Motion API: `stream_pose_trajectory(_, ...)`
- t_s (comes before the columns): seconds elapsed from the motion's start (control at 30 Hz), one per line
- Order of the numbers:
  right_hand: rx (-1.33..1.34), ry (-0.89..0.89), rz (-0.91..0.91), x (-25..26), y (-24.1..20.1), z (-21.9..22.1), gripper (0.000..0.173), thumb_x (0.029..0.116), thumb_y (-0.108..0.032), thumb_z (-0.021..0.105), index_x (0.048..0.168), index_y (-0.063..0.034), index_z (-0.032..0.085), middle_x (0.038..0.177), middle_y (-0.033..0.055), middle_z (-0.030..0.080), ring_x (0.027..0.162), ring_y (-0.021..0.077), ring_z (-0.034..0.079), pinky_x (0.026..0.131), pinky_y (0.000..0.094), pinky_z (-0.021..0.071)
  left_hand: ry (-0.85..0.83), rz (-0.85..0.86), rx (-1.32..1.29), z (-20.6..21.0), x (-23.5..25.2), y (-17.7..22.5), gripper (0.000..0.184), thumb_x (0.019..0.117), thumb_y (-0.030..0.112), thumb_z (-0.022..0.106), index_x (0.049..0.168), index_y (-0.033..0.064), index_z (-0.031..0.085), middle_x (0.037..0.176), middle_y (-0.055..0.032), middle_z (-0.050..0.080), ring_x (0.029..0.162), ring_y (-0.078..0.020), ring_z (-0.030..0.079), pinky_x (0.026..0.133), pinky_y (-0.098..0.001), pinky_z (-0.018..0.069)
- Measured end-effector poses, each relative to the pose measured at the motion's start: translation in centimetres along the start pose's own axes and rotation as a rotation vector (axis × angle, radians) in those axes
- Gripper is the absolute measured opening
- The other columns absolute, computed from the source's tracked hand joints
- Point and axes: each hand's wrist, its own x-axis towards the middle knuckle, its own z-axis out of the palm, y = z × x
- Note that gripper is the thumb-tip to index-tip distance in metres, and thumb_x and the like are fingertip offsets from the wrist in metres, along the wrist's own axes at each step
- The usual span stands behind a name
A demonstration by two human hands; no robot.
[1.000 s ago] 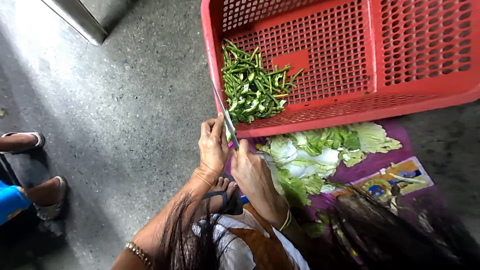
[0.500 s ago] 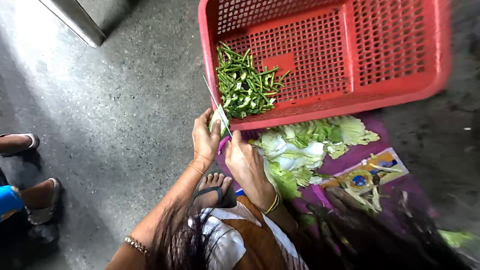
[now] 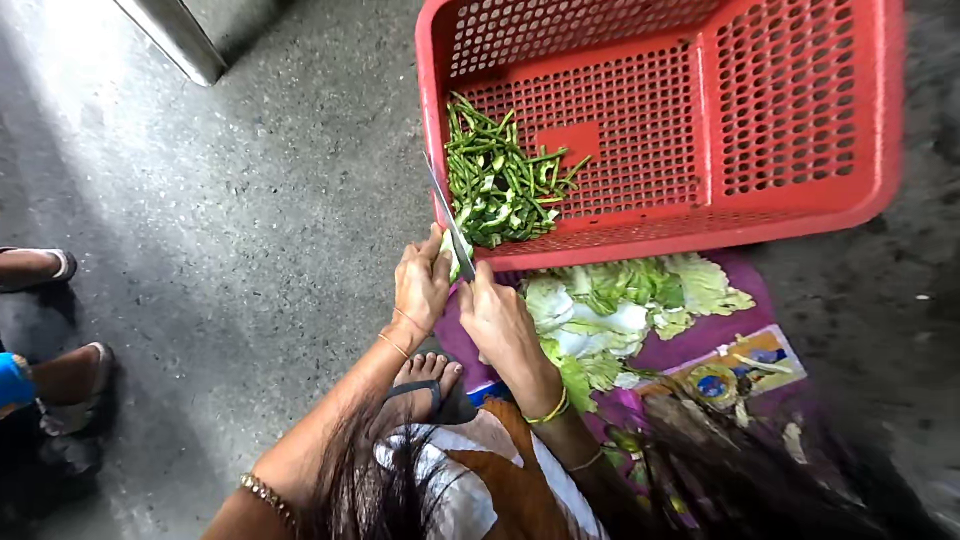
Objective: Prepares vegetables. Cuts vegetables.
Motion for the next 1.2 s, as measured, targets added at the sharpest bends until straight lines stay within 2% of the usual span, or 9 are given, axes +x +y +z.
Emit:
stream_pose_trajectory(0.07,0.072,-0.053,-0.019,0.5,1.4,-0.7,0.039,0.1092,-0.032,0.045,0.134,-0.0030,0.054,0.088,0.0200,0.067,0.081,0.0373,0.068,0.074,0.0548,0.0537,-0.087,-0.064,-0.021,-0.6,0.1,-0.8,0.050,0.1107,0.028,0.047,0.159,0.0184,0.041,0.098,-0.0189,0.071,0.067,-0.0246,0.068,0.064,-0.0415,0.0590)
stream_pose_trajectory(0.13,0.083,-0.021,-0.004,0.4,2.3,-1.5,0.039,0.1084,-0.034,0.047,0.130,-0.0038,0.058,0.088,0.0213,0.067,0.081,0.0395,0.068,0.073,0.0583,0.0529,-0.123,-0.107,-0.037,-1.5,0.1,-1.4,0.049,0.1116,0.030,0.044,0.160,0.0258,0.039,0.093,-0.0171,0.071,0.057,-0.0227,0.064,0.056,-0.0396,0.0570)
stream_pose_trajectory(0.23,0.102,0.239,0.089,-0.8,2.9,-1.5,0.037,0.1077,-0.028,0.048,0.125,0.0041,0.056,0.087,0.0246,0.066,0.082,0.0425,0.068,0.073,0.0596,0.0519,0.035,0.040,-0.012,-1.8,-0.3,-1.6,0.049,0.1098,0.015,0.045,0.158,0.0132,0.039,0.109,-0.0194,0.070,0.060,-0.0253,0.064,0.057,-0.0431,0.0571)
stream_pose_trajectory(0.33,0.178,0.374,0.078,-2.2,2.2,-0.8,0.044,0.1079,-0.026,0.046,0.138,0.0060,0.046,0.090,0.0218,0.066,0.076,0.0348,0.069,0.071,0.0530,0.0562,0.085,0.187,0.053,-0.7,-0.2,-0.5,0.053,0.1075,0.009,0.046,0.158,0.0057,0.034,0.108,-0.0215,0.069,0.069,-0.0277,0.067,0.065,-0.0450,0.0585)
stream_pose_trajectory(0.4,0.136,0.437,-0.035,-2.9,1.6,0.2,0.040,0.1057,-0.025,0.049,0.129,0.0078,0.056,0.082,0.0217,0.067,0.069,0.0361,0.068,0.064,0.0520,0.0552,0.079,0.226,0.130,0.3,0.0,-0.4,0.052,0.1064,0.008,0.049,0.157,0.0043,0.038,0.112,-0.0238,0.068,0.081,-0.0328,0.070,0.075,-0.0475,0.0593)
stream_pose_trajectory(0.53,0.035,0.423,-0.120,-3.7,1.0,2.2,0.033,0.1029,-0.022,0.049,0.116,0.0049,0.063,0.076,0.0164,0.066,0.063,0.0313,0.068,0.056,0.0439,0.0537,0.147,0.265,0.241,1.3,0.4,-1.0,0.051,0.1036,0.007,0.054,0.153,0.0001,0.045,0.093,-0.0217,0.065,0.068,-0.0315,0.066,0.064,-0.0449,0.0571)
stream_pose_trajectory(0.7,-0.013,0.390,-0.137,-4.6,0.4,2.5,0.034,0.1036,-0.024,0.047,0.114,0.0042,0.064,0.071,0.0143,0.064,0.061,0.0305,0.067,0.053,0.0417,0.0520,0.136,0.257,0.258,1.1,0.1,-0.8,0.049,0.1042,0.007,0.053,0.151,-0.0055,0.044,0.101,-0.0233,0.067,0.074,-0.0331,0.069,0.067,-0.0461,0.0591)
stream_pose_trajectory(0.93,-0.088,0.288,-0.066,-4.2,0.6,2.1,0.032,0.1045,-0.023,0.046,0.116,0.0018,0.063,0.072,0.0153,0.066,0.067,0.0348,0.070,0.056,0.0456,0.0527,0.137,0.263,0.285,1.3,0.0,-0.7,0.051,0.1013,0.003,0.055,0.151,-0.0044,0.045,0.097,-0.0221,0.064,0.068,-0.0307,0.066,0.063,-0.0433,0.0577)
stream_pose_trajectory(1.2,-0.034,0.159,-0.047,-3.3,0.6,1.3,0.034,0.1071,-0.025,0.045,0.121,0.0030,0.060,0.075,0.0176,0.067,0.073,0.0382,0.071,0.062,0.0497,0.0542,0.111,0.246,0.250,1.4,0.2,-0.4,0.057,0.0981,-0.002,0.055,0.153,-0.0043,0.042,0.102,-0.0232,0.063,0.075,-0.0323,0.067,0.068,-0.0438,0.0581)
